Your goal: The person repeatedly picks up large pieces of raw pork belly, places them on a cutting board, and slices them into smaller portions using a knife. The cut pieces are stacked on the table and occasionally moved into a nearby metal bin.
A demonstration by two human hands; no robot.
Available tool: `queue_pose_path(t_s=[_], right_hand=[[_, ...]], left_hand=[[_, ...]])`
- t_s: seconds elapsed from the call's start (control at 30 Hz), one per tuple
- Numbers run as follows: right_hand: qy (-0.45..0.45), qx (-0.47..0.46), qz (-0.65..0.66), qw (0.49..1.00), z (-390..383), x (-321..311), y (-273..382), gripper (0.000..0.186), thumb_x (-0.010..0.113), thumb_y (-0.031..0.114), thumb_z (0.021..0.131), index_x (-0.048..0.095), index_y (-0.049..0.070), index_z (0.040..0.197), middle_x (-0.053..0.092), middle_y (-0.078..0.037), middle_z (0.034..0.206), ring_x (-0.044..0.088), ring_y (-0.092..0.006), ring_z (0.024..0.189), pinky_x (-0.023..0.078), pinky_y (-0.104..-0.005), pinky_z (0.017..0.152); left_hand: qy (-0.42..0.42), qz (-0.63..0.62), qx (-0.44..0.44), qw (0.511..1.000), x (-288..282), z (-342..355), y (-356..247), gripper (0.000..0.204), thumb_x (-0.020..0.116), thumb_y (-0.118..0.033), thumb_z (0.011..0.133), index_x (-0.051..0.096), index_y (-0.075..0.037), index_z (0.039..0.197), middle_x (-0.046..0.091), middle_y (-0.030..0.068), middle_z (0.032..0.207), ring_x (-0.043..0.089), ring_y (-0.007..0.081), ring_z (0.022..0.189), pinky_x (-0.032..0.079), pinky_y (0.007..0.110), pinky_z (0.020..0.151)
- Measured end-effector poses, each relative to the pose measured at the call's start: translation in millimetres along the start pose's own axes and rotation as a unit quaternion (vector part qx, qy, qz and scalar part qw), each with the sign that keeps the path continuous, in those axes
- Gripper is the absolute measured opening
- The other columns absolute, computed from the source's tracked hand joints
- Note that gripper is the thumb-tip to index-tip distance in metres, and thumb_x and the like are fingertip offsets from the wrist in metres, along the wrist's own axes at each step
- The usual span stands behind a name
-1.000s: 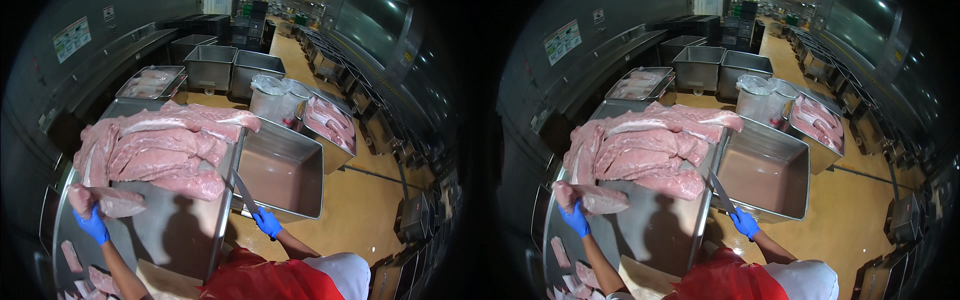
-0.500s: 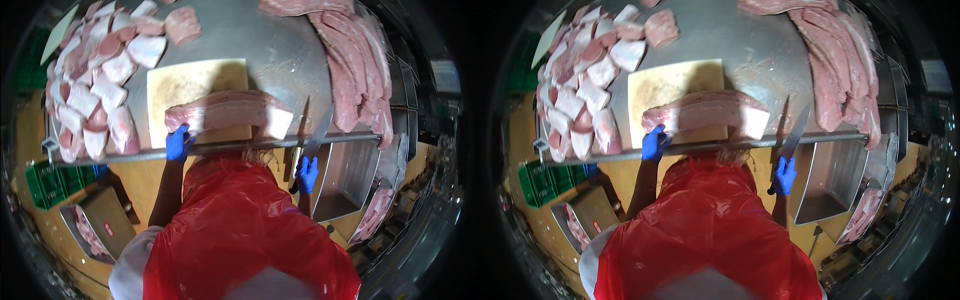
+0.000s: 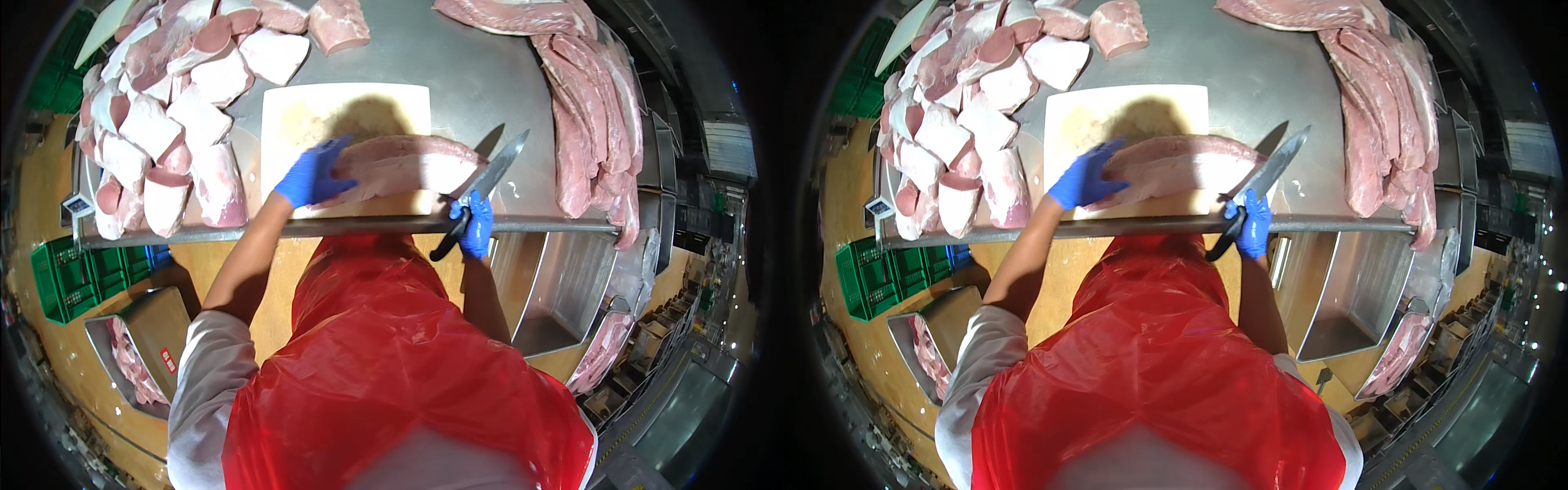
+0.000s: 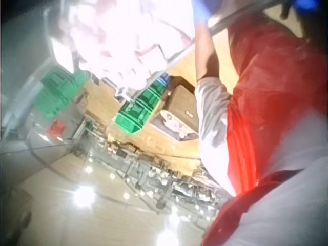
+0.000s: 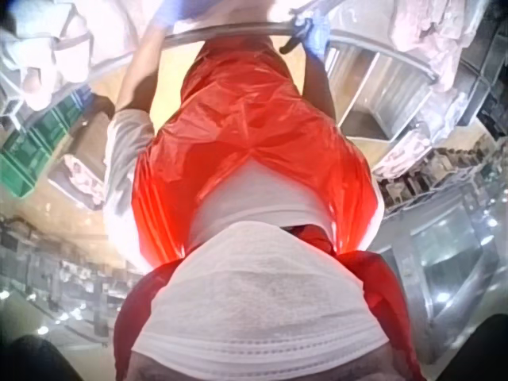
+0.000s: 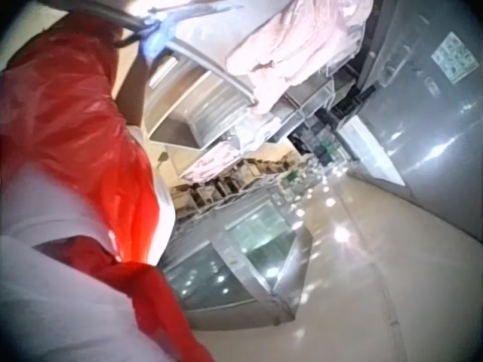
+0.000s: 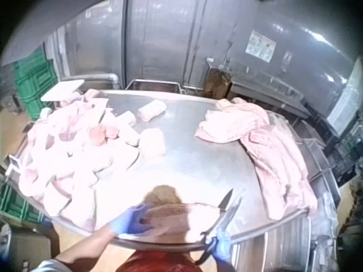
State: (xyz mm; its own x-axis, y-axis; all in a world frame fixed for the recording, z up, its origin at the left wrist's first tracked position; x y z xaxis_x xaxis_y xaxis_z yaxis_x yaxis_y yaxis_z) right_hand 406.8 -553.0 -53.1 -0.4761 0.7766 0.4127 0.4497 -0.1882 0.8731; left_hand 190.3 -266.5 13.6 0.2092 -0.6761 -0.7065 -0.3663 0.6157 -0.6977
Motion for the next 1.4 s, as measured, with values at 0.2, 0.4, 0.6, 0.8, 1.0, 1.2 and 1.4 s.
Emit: queue_pose_path(t_s=[0.2,0.4,0.6,0.8,1.0,1.2,1.4], right_hand=[[-0.036,0.004,0.091,0.995,49.0,14.3,-5.0,0.019,0.057,0.026,0.104,0.053,0.009,0.095,0.055,-0.004,0.072,0.055,-0.0156,0.06,0.048,-0.0284,0.057],[0.011,-0.009,0.111,0.994,104.0,40.7,14.5,0.021,0.062,0.03,0.1,0.054,0.012,0.093,0.054,-0.001,0.071,0.052,-0.0131,0.059,0.043,-0.0265,0.055],[0.226,0.018,0.029,0.973,119.8,163.1,96.7,0.024,0.065,0.032,0.098,0.058,0.009,0.101,0.058,-0.002,0.076,0.057,-0.0127,0.06,0.046,-0.0256,0.055],[0.37,0.086,-0.199,0.904,109.5,270.8,108.8,0.023,0.062,0.026,0.1,0.057,0.005,0.106,0.064,-0.006,0.078,0.062,-0.0142,0.06,0.05,-0.0263,0.053],[0.24,0.081,-0.303,0.919,87.4,154.0,83.2,0.02,0.061,0.021,0.102,0.058,0.002,0.11,0.065,-0.006,0.08,0.062,-0.0129,0.06,0.049,-0.0259,0.05],[0.106,0.11,-0.272,0.95,34.6,66.7,25.4,0.014,0.057,0.016,0.104,0.058,0.003,0.108,0.062,-0.003,0.076,0.059,-0.0108,0.059,0.047,-0.024,0.048],[0.083,0.034,-0.127,0.988,70.6,101.9,-7.9,0.013,0.058,0.017,0.103,0.055,0.005,0.107,0.06,-0.006,0.081,0.061,-0.0171,0.06,0.049,-0.0273,0.05]], left_hand=[[0.204,-0.075,-0.029,0.976,69.9,118.1,-13.7,0.091,0.083,-0.047,0.077,0.047,0.001,0.145,0.059,0.0224,0.138,0.056,0.0332,0.128,0.044,0.039,0.109],[0.265,-0.164,-0.087,0.946,94.1,134.6,-12.7,0.088,0.09,-0.038,0.071,0.053,0.004,0.139,0.066,0.0169,0.126,0.061,0.0243,0.119,0.047,0.037,0.105],[0.003,-0.471,-0.088,0.878,54.9,67.4,-53.9,0.073,0.089,-0.015,0.074,0.055,0.004,0.135,0.066,0.0117,0.127,0.061,0.0205,0.117,0.049,0.035,0.104],[-0.108,-0.672,-0.151,0.717,106.4,8.7,-35.5,0.052,0.071,-0.015,0.093,0.052,-0.001,0.139,0.062,0.012,0.13,0.058,0.0187,0.123,0.045,0.033,0.107],[-0.28,-0.406,-0.134,0.859,25.4,-129.8,29.5,0.012,0.064,-0.004,0.097,0.068,-0.002,0.108,0.068,0.0039,0.092,0.064,0.0093,0.082,0.054,0.026,0.072],[-0.305,-0.098,-0.26,0.911,-56.0,-147.2,99.5,0.068,0.082,-0.03,0.083,0.055,0.001,0.137,0.061,0.0233,0.126,0.062,0.0314,0.113,0.05,0.038,0.101],[-0.22,-0.125,-0.218,0.943,-30.9,-51.5,117.7,0.06,0.084,-0.031,0.078,0.062,-0.013,0.13,0.061,0.0243,0.126,0.057,0.0368,0.114,0.047,0.041,0.103]])
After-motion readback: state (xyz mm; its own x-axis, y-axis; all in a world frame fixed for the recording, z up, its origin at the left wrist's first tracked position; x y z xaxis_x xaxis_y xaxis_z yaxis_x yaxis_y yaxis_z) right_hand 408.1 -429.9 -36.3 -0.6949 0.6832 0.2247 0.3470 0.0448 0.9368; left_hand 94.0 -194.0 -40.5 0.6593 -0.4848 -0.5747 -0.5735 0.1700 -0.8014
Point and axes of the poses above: each hand's wrist, its own z-axis towards the middle knuckle, its own x-axis out of the palm, y = z × x, the point moved 6 cm from there along z, towards the middle knuckle
